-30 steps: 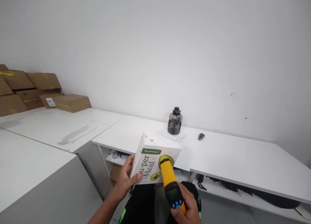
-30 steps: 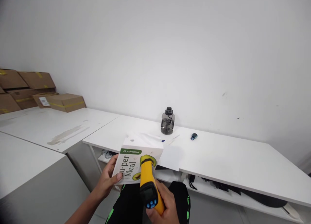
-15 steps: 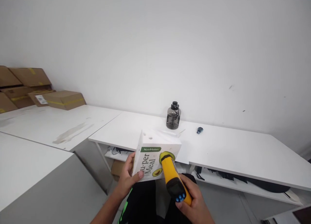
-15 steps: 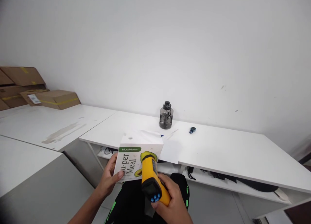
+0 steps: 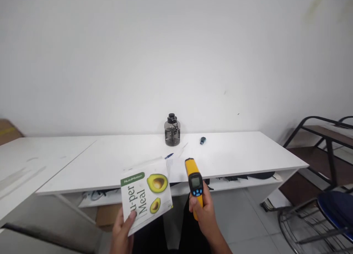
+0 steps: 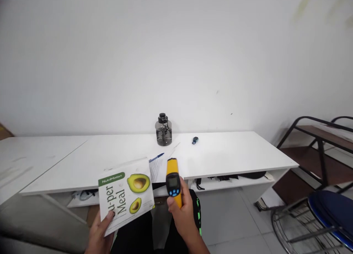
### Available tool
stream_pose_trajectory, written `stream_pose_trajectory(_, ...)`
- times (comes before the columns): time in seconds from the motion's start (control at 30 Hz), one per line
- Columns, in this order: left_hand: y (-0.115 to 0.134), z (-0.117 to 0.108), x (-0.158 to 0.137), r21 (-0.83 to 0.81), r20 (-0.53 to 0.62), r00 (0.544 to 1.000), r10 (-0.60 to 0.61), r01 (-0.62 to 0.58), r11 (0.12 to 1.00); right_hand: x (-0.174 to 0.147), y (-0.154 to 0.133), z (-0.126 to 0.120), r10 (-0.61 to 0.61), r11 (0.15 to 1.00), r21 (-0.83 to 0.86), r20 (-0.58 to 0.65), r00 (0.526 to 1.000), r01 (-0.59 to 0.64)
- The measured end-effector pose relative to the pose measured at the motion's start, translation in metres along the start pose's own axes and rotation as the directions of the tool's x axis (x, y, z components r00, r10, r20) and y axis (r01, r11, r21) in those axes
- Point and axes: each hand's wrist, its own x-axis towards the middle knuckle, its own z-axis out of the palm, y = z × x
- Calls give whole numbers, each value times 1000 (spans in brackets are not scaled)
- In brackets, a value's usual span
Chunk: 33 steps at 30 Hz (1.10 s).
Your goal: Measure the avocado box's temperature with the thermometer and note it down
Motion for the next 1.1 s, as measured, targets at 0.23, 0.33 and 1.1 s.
stream_pose_trajectory(0.23, -8, -15, 1, -10, -69, 991, -115, 114, 993, 22, -7, -9, 154, 986, 84, -163, 975, -142)
stream_pose_trajectory(0.33, -5, -15, 3, -11, -87, 991, -98, 97, 995, 25, -10, -7, 164, 986, 66, -175, 971, -155)
stream_pose_trajectory(1.1, -19, -22, -2, -15, 0, 986, -169, 169, 985, 20, -9, 8, 229, 969, 126, -124, 965, -214)
